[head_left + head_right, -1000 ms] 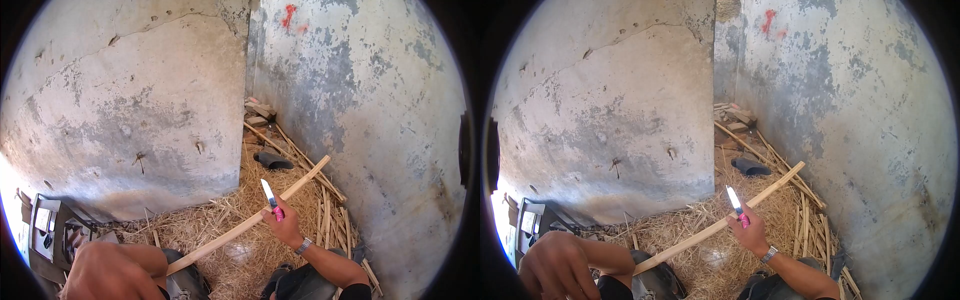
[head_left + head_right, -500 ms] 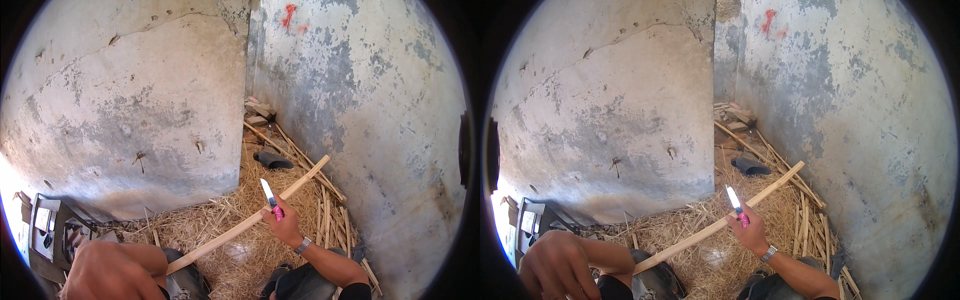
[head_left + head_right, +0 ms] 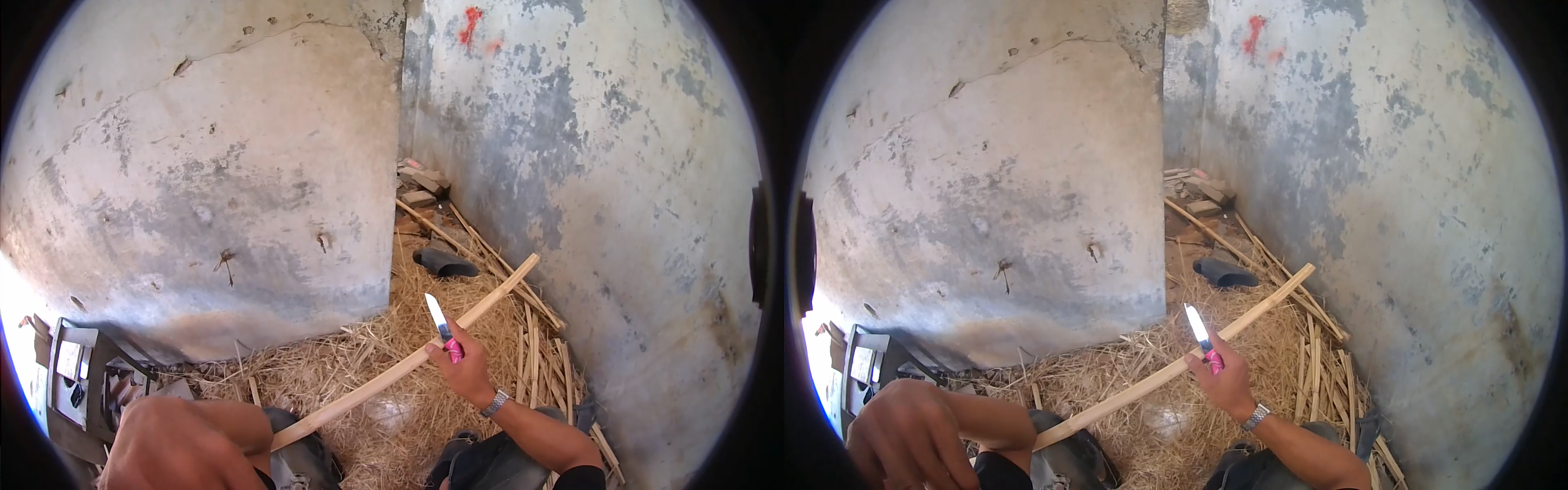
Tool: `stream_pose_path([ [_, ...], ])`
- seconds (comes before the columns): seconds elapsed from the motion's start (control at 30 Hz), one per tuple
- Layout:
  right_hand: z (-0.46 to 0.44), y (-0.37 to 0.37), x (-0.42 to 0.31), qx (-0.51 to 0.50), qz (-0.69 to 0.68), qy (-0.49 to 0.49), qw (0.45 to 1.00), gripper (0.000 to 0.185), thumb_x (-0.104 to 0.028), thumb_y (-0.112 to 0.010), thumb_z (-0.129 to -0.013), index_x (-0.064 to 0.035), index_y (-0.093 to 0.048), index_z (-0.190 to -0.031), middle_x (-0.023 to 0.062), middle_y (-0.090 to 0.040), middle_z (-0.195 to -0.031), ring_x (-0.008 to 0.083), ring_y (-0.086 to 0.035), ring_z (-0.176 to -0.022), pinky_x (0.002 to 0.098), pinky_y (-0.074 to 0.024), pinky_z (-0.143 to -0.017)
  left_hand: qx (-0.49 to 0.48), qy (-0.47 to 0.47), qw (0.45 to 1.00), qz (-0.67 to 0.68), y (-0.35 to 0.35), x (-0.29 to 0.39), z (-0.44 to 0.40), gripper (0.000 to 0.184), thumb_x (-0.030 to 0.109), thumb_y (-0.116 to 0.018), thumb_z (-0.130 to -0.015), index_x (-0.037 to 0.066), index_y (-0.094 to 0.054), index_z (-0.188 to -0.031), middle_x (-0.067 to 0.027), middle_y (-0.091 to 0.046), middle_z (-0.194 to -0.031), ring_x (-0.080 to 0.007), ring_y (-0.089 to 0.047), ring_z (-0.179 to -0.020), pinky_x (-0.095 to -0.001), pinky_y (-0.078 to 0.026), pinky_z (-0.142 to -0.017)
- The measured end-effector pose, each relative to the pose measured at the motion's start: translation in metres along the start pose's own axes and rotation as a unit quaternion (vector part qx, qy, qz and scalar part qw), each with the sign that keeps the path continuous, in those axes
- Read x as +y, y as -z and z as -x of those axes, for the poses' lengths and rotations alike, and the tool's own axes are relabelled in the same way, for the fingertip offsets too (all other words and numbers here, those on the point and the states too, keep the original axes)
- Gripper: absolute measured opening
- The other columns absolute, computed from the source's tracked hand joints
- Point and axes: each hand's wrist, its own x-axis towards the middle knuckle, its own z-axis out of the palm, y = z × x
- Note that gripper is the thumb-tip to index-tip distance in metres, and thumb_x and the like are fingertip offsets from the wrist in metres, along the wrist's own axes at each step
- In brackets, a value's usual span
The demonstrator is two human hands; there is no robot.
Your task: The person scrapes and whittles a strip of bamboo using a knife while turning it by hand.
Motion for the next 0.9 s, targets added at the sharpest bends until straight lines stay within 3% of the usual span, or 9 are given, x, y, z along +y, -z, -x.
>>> stream_pose_path([
  [0.03,0.000,0.001,-0.001,-0.004,-0.001,-0.009,1.000,0.064,-0.020,-0.080,-0.092,0.0059,-0.055,-0.145,0.0016,-0.061,-0.092,0.0071,-0.052,-0.079,0.0248,-0.0479,-0.071,0.049,-0.109,0.992,-0.031,-0.007,-0.019,-0.004,0.015,0.001,-0.053,-0.096,0.014,-0.049,-0.089,-0.0125,-0.079,-0.095,-0.0055,-0.035,-0.039,-0.0259,-0.025,-0.041],
  [0.1,0.001,0.001,-0.004,-0.009,-0.002,-0.020,1.000,0.064,-0.020,-0.080,-0.092,0.0061,-0.055,-0.144,0.0023,-0.062,-0.093,0.0074,-0.053,-0.079,0.0252,-0.0483,-0.072,0.098,-0.214,0.970,-0.060,-0.010,-0.028,-0.007,0.016,0.001,-0.053,-0.096,0.015,-0.050,-0.088,-0.0120,-0.079,-0.094,-0.0052,-0.035,-0.039,-0.0261,-0.025,-0.042],
  [0.2,0.002,0.002,-0.004,-0.005,0.004,-0.010,1.000,0.064,-0.020,-0.080,-0.092,0.0075,-0.055,-0.144,0.0030,-0.063,-0.093,0.0079,-0.054,-0.081,0.0254,-0.0493,-0.073,0.057,-0.157,0.980,-0.104,0.003,-0.011,-0.016,0.019,0.001,-0.052,-0.097,0.016,-0.050,-0.085,-0.0124,-0.079,-0.092,-0.0050,-0.034,-0.038,-0.0265,-0.023,-0.042],
  [0.3,0.001,-0.001,0.002,0.001,0.000,0.001,1.000,0.065,-0.019,-0.080,-0.092,0.0086,-0.054,-0.144,0.0033,-0.063,-0.093,0.0079,-0.055,-0.081,0.0250,-0.0500,-0.073,-0.012,-0.017,1.000,0.023,0.011,-0.007,-0.022,0.022,0.000,-0.052,-0.095,0.017,-0.049,-0.081,-0.0128,-0.079,-0.092,-0.0054,-0.034,-0.037,-0.0266,-0.022,-0.042],
  [0.4,0.001,-0.001,0.001,0.002,-0.003,-0.003,1.000,0.065,-0.019,-0.081,-0.091,0.0087,-0.054,-0.144,0.0037,-0.064,-0.093,0.0078,-0.056,-0.082,0.0251,-0.0506,-0.073,-0.007,-0.232,0.972,-0.030,0.003,-0.032,-0.013,0.024,0.000,-0.052,-0.095,0.017,-0.047,-0.079,-0.0131,-0.079,-0.091,-0.0057,-0.033,-0.037,-0.0265,-0.022,-0.042],
  [0.5,0.001,0.000,-0.002,-0.002,-0.009,-0.011,1.000,0.065,-0.019,-0.081,-0.091,0.0087,-0.055,-0.144,0.0035,-0.064,-0.093,0.0075,-0.056,-0.080,0.0252,-0.0505,-0.072,0.039,-0.222,0.971,-0.080,0.000,-0.024,-0.010,0.025,-0.002,-0.051,-0.094,0.018,-0.046,-0.078,-0.0128,-0.079,-0.091,-0.0056,-0.032,-0.037,-0.0265,-0.023,-0.042],
  [0.6,0.001,0.001,-0.003,-0.004,0.008,-0.010,1.000,0.065,-0.018,-0.081,-0.091,0.0085,-0.055,-0.144,0.0030,-0.064,-0.093,0.0071,-0.056,-0.079,0.0249,-0.0503,-0.071,0.042,-0.090,0.995,-0.018,0.001,-0.010,-0.016,0.026,-0.003,-0.051,-0.093,0.018,-0.046,-0.078,-0.0116,-0.080,-0.092,-0.0054,-0.032,-0.038,-0.0265,-0.024,-0.042],
  [0.8,0.001,0.000,0.000,-0.005,0.003,-0.007,1.000,0.065,-0.019,-0.081,-0.091,0.0076,-0.055,-0.144,0.0026,-0.064,-0.092,0.0066,-0.056,-0.078,0.0242,-0.0492,-0.069,0.063,-0.128,0.990,0.022,-0.003,-0.014,-0.022,0.026,-0.005,-0.054,-0.090,0.017,-0.046,-0.076,-0.0082,-0.080,-0.091,-0.0055,-0.031,-0.037,-0.0257,-0.025,-0.042],
  [0.9,0.001,0.000,0.001,-0.005,-0.005,-0.009,1.000,0.064,-0.020,-0.081,-0.092,0.0072,-0.055,-0.144,0.0022,-0.064,-0.092,0.0064,-0.055,-0.078,0.0243,-0.0488,-0.068,0.029,-0.046,0.986,-0.159,-0.005,-0.004,-0.025,0.025,-0.003,-0.054,-0.091,0.017,-0.048,-0.079,-0.0075,-0.079,-0.090,-0.0052,-0.032,-0.037,-0.0255,-0.027,-0.043],
])
